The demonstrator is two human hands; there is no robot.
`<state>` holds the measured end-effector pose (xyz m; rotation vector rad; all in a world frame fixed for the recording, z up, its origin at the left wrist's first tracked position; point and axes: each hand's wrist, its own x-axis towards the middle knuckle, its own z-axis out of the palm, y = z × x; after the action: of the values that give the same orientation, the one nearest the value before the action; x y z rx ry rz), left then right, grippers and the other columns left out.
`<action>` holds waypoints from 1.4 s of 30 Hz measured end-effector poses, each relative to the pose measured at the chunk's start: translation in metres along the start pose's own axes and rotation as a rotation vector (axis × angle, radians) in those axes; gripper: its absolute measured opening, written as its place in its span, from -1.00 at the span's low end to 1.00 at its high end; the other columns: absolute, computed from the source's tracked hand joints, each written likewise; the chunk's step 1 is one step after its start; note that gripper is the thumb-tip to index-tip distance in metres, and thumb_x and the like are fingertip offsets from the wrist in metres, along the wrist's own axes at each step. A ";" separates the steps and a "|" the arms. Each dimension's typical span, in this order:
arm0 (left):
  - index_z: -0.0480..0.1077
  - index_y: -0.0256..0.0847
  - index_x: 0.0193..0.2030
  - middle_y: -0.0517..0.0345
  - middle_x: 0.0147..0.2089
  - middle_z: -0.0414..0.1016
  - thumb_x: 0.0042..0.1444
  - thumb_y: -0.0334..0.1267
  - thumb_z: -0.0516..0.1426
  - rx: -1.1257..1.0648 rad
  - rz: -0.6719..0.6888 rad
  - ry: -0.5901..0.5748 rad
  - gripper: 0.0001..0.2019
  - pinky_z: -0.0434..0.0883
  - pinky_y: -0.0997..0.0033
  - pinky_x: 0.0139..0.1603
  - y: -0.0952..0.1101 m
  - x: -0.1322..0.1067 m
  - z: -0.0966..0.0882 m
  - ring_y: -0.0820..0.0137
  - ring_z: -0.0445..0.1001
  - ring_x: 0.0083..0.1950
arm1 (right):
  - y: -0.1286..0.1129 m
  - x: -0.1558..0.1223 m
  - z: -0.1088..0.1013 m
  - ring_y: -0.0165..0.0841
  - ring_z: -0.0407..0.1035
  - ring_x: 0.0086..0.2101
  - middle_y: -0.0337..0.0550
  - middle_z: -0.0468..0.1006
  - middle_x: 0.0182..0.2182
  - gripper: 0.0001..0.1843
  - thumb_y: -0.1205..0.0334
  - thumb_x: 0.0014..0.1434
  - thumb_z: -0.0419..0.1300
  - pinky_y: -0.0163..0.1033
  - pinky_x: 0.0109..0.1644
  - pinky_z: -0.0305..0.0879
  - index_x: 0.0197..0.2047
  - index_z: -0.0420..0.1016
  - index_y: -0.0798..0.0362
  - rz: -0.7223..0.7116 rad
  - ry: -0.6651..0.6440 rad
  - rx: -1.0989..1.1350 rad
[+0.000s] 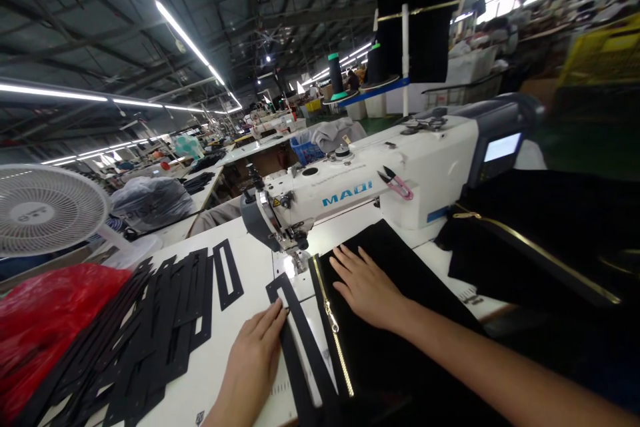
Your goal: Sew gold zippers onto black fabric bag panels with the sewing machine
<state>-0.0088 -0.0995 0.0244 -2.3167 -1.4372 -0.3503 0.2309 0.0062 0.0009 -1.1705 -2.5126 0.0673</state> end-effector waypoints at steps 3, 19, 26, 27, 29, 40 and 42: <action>0.41 -0.31 -0.06 -0.03 -0.03 0.51 -0.07 -0.67 -0.09 -0.046 -0.078 0.019 -0.53 0.51 0.15 -0.12 -0.012 0.013 0.003 0.24 0.50 -0.11 | -0.004 -0.003 0.000 -0.18 -0.09 0.23 0.04 0.12 0.22 -0.50 0.15 0.28 -0.09 0.11 0.26 -0.11 0.22 0.19 0.21 0.002 0.006 -0.005; 0.33 -0.46 0.00 -0.27 0.07 0.41 0.07 -0.64 -0.08 -0.096 0.118 0.019 -0.63 0.40 0.03 0.08 0.038 0.052 0.020 0.13 0.37 0.12 | -0.010 -0.018 0.000 -0.21 -0.05 0.22 0.06 0.13 0.22 -0.51 0.27 0.25 -0.11 0.11 0.25 -0.05 0.21 0.20 0.21 -0.068 0.043 -0.003; 0.32 -0.38 -0.02 -0.23 0.10 0.38 0.11 -0.61 -0.06 -0.180 0.052 0.029 -0.67 0.38 -0.01 0.11 0.027 0.054 0.024 0.16 0.36 0.14 | -0.011 -0.018 0.002 -0.20 -0.05 0.22 0.06 0.14 0.22 -0.52 0.21 0.27 -0.10 0.11 0.25 -0.05 0.21 0.21 0.18 -0.063 0.087 0.008; 0.31 -0.38 -0.01 -0.23 0.11 0.37 0.11 -0.61 -0.05 -0.201 0.036 0.031 -0.68 0.38 -0.01 0.11 0.027 0.054 0.025 0.16 0.36 0.14 | -0.011 -0.018 0.001 -0.20 -0.05 0.22 0.07 0.14 0.22 -0.52 0.22 0.27 -0.11 0.12 0.25 -0.04 0.21 0.20 0.19 -0.066 0.087 0.007; 0.31 -0.37 -0.01 -0.24 0.12 0.36 0.13 -0.58 -0.03 -0.240 0.023 0.037 -0.70 0.38 -0.01 0.10 0.026 0.055 0.026 0.15 0.35 0.15 | -0.011 -0.018 0.001 -0.19 -0.04 0.22 0.08 0.14 0.21 -0.52 0.23 0.27 -0.12 0.12 0.24 -0.03 0.21 0.19 0.21 -0.074 0.080 -0.003; 0.37 -0.28 -0.05 -0.20 0.18 0.29 0.22 -0.46 -0.04 -0.382 0.060 -0.031 -0.76 0.32 -0.02 0.14 0.014 0.059 0.026 0.16 0.25 0.22 | -0.016 -0.012 -0.006 -0.13 0.07 0.15 0.06 0.26 0.15 -0.56 0.28 0.25 -0.12 0.12 0.18 -0.02 0.16 0.26 0.15 -0.045 0.134 -0.012; 0.37 -0.28 -0.04 -0.19 0.20 0.28 0.23 -0.44 -0.05 -0.371 0.055 -0.029 -0.75 0.31 -0.04 0.15 0.015 0.058 0.028 0.15 0.22 0.24 | -0.022 -0.006 -0.012 -0.10 0.17 0.05 0.08 0.35 0.04 -0.59 0.33 0.23 -0.11 0.11 0.10 0.06 0.11 0.30 0.15 -0.028 0.117 0.009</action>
<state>0.0305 -0.0463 0.0197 -2.6548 -1.4160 -0.6152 0.2227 -0.0136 0.0146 -1.1032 -2.4229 0.0029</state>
